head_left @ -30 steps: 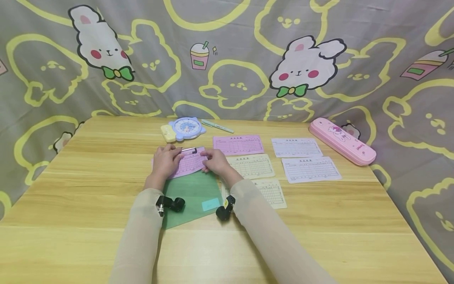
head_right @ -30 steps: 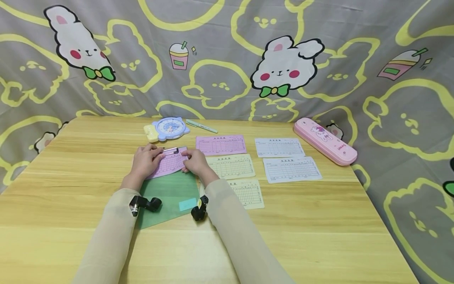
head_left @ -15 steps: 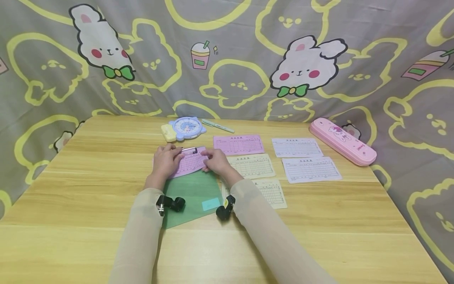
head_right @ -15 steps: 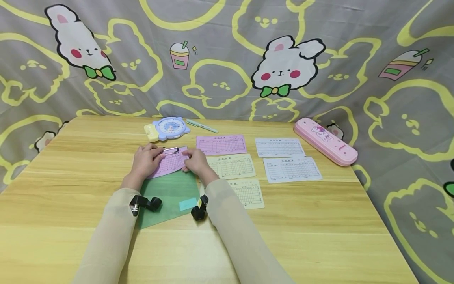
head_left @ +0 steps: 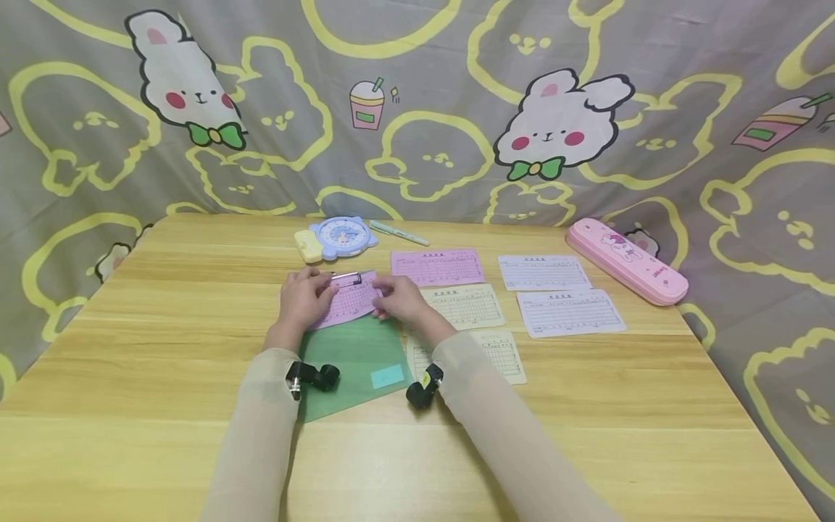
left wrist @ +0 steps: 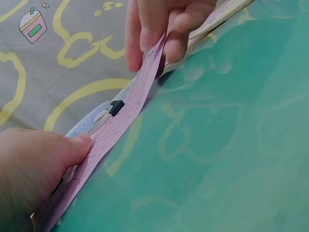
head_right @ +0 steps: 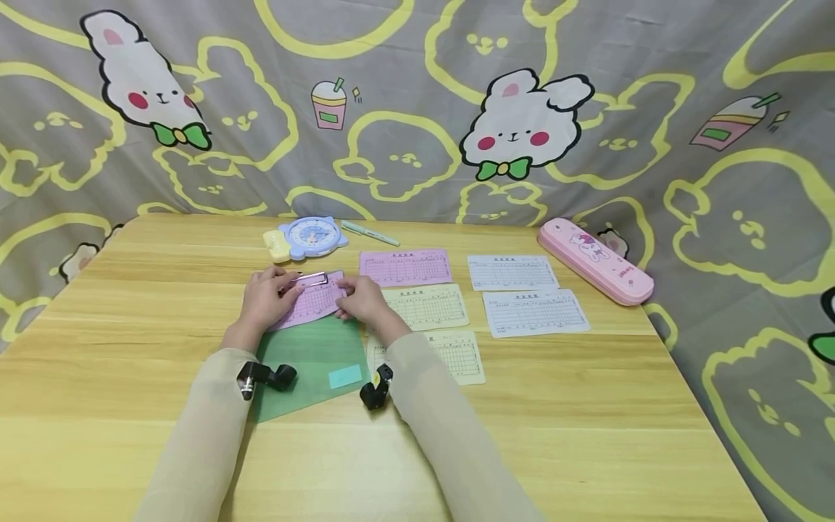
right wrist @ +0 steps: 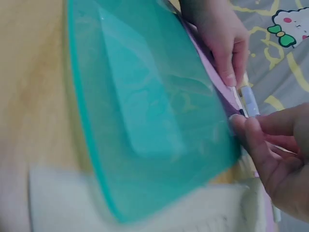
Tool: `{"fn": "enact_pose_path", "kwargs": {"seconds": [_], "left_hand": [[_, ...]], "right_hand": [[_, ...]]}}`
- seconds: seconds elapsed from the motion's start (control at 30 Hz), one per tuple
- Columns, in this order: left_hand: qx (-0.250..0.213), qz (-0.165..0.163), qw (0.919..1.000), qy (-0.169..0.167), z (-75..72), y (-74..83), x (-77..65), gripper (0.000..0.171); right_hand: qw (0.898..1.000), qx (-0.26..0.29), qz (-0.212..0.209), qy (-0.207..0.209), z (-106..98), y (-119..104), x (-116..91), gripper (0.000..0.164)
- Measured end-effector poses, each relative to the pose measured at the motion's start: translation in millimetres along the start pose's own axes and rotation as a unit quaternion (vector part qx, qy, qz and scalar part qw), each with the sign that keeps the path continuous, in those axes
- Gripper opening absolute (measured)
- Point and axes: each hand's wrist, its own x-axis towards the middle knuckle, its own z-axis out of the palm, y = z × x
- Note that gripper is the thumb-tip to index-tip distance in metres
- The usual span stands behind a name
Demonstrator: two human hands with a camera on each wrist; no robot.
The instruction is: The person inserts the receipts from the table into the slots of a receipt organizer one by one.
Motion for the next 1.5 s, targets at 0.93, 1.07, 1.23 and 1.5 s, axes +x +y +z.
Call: {"fn": "enact_pose_path", "kwargs": {"seconds": [0.93, 1.07, 1.23, 1.5], "left_hand": [[-0.024, -0.010, 0.9995, 0.016, 2.1, 0.1, -2.2, 0.039], [-0.031, -0.012, 0.9993, 0.019, 2.1, -0.5, -1.9, 0.039], [-0.040, -0.016, 0.9989, 0.020, 2.8, 0.9, -0.2, 0.038], [-0.050, -0.023, 0.9983, 0.018, 2.0, 0.4, -1.0, 0.039]], "right_hand": [[0.978, -0.125, -0.166, -0.008, -118.9, 25.9, -117.6, 0.045], [0.979, -0.113, -0.170, -0.002, -130.6, 28.2, -135.4, 0.044], [0.980, -0.133, -0.147, 0.028, -145.2, 41.6, -145.4, 0.043], [0.974, -0.173, -0.142, 0.046, -162.2, 84.1, -143.5, 0.044]]}}
